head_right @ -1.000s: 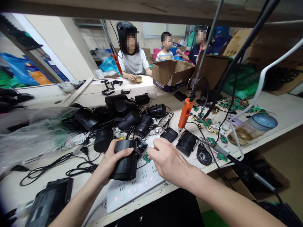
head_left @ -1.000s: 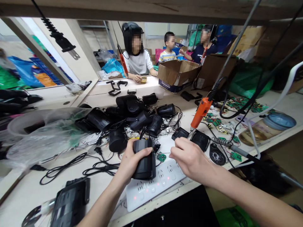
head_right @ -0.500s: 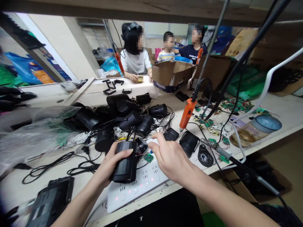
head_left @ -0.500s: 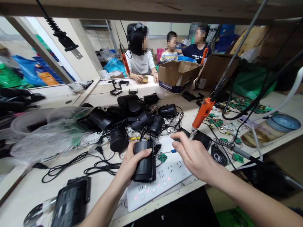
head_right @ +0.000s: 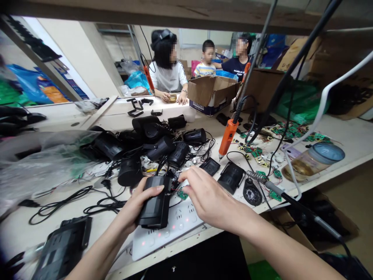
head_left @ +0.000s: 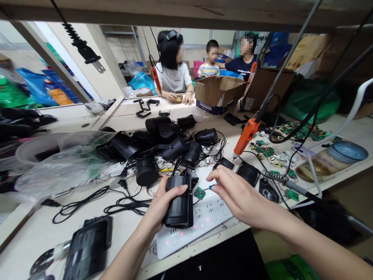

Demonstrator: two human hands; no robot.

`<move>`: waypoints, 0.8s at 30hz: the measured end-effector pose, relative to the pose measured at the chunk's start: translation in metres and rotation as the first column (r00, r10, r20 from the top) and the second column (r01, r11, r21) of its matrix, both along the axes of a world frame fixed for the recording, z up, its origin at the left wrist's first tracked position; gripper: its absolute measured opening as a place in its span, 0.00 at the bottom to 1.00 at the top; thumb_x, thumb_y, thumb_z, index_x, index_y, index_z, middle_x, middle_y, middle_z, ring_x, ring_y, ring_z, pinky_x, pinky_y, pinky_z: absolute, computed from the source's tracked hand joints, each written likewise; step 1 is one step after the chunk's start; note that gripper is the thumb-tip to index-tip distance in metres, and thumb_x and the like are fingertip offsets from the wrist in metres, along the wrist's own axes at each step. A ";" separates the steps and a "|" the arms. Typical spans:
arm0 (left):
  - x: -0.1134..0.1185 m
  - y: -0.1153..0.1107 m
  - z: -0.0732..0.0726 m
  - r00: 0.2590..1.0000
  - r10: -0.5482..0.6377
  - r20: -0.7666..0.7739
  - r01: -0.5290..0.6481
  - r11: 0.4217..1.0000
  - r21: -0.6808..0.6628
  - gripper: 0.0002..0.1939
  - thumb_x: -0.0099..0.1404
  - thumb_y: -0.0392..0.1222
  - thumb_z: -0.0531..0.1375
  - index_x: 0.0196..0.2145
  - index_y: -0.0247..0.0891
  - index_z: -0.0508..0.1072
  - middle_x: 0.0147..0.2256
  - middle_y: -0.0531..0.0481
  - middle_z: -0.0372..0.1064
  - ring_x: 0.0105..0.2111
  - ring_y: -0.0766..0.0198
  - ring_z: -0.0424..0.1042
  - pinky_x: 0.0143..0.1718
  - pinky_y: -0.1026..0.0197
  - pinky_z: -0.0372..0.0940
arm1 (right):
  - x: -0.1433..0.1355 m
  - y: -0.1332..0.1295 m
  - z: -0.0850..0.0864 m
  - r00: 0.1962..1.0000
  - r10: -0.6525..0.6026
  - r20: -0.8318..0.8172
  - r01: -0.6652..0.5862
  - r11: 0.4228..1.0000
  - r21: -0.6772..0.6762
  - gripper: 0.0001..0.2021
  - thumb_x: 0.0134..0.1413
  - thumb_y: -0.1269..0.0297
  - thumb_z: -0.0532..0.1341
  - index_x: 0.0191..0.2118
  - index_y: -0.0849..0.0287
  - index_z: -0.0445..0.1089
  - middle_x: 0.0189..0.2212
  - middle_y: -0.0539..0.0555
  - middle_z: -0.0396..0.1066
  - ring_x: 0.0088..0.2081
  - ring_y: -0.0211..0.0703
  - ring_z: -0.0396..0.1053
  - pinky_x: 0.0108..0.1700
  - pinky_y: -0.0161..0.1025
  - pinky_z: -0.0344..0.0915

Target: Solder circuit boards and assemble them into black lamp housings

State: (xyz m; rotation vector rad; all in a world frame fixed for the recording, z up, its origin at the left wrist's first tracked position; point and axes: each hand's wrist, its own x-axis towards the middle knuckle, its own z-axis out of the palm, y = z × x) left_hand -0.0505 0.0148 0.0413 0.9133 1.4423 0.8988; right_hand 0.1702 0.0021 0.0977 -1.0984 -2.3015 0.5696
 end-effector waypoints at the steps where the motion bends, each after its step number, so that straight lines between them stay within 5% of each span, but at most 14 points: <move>1: 0.000 0.000 0.000 1.000 0.002 0.012 -0.002 1.000 -0.004 0.25 0.50 0.54 0.67 0.42 0.41 0.67 0.33 0.53 0.71 0.31 0.61 0.71 0.28 0.63 0.65 | -0.001 0.000 0.000 1.000 -0.025 0.002 0.025 0.999 -0.021 0.07 0.67 0.70 0.50 0.47 0.58 0.62 0.38 0.55 0.69 0.40 0.43 0.69 0.41 0.39 0.64; 4: 0.000 -0.001 0.000 0.999 0.016 0.046 -0.016 1.000 -0.018 0.25 0.49 0.53 0.67 0.42 0.41 0.67 0.32 0.54 0.71 0.29 0.63 0.70 0.27 0.65 0.64 | -0.002 0.001 0.001 0.993 -0.121 0.015 0.122 0.974 -0.190 0.10 0.68 0.63 0.49 0.49 0.58 0.64 0.25 0.48 0.67 0.27 0.40 0.69 0.32 0.35 0.62; 7: 0.000 -0.001 0.002 0.992 0.030 0.123 -0.024 0.998 -0.052 0.26 0.49 0.52 0.68 0.43 0.41 0.68 0.29 0.55 0.70 0.27 0.64 0.70 0.24 0.65 0.64 | -0.001 0.002 0.000 0.972 -0.229 -0.050 0.201 0.924 -0.326 0.13 0.69 0.61 0.48 0.40 0.57 0.67 0.15 0.42 0.61 0.18 0.37 0.65 0.27 0.33 0.59; 11: 0.000 0.000 0.003 0.984 0.017 0.179 -0.009 0.999 -0.044 0.27 0.48 0.51 0.68 0.44 0.40 0.68 0.30 0.54 0.70 0.27 0.64 0.70 0.24 0.65 0.65 | 0.002 -0.001 -0.002 0.955 -0.276 -0.110 0.242 0.938 -0.248 0.14 0.66 0.63 0.50 0.32 0.57 0.67 0.13 0.43 0.61 0.18 0.35 0.64 0.27 0.33 0.57; 24: 0.002 0.001 0.004 0.988 -0.009 0.152 0.013 1.000 -0.020 0.27 0.48 0.52 0.68 0.44 0.41 0.67 0.32 0.53 0.70 0.29 0.63 0.70 0.26 0.65 0.64 | 0.003 -0.005 -0.004 0.957 -0.267 -0.118 0.241 0.951 -0.194 0.14 0.66 0.62 0.49 0.31 0.57 0.67 0.13 0.44 0.62 0.16 0.35 0.64 0.24 0.33 0.56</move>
